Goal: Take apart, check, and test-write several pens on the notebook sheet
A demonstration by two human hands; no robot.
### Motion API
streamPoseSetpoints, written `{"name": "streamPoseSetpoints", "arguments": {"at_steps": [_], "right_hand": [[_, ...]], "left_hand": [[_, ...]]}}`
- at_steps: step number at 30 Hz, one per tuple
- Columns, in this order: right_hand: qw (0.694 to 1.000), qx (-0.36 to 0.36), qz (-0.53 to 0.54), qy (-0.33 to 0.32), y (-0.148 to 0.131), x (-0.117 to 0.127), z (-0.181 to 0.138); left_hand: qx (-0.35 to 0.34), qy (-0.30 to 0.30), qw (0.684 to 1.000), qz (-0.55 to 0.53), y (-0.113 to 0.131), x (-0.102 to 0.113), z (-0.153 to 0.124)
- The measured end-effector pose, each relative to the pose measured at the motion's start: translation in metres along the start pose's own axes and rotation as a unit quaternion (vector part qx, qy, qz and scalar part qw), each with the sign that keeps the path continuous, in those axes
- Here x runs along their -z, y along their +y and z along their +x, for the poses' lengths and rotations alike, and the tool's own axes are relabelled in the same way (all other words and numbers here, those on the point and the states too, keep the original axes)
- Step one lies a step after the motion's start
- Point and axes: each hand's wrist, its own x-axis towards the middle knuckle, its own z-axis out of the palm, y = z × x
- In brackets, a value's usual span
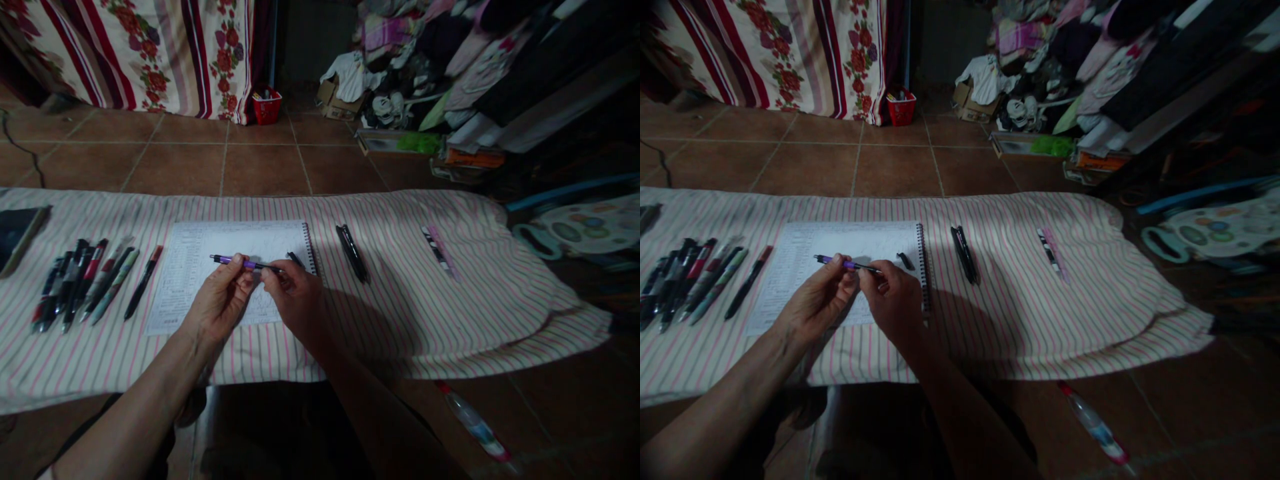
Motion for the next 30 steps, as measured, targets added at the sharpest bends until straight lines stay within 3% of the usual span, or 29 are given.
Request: {"name": "streamPoseSetpoints", "arguments": {"at_steps": [30], "right_hand": [[1.0,0.001,0.021,-0.019,-0.0028,0.0022,-0.0003]], "left_hand": [[-0.012,0.044,0.999,0.001,0.0071,-0.0019,0.0001]]}}
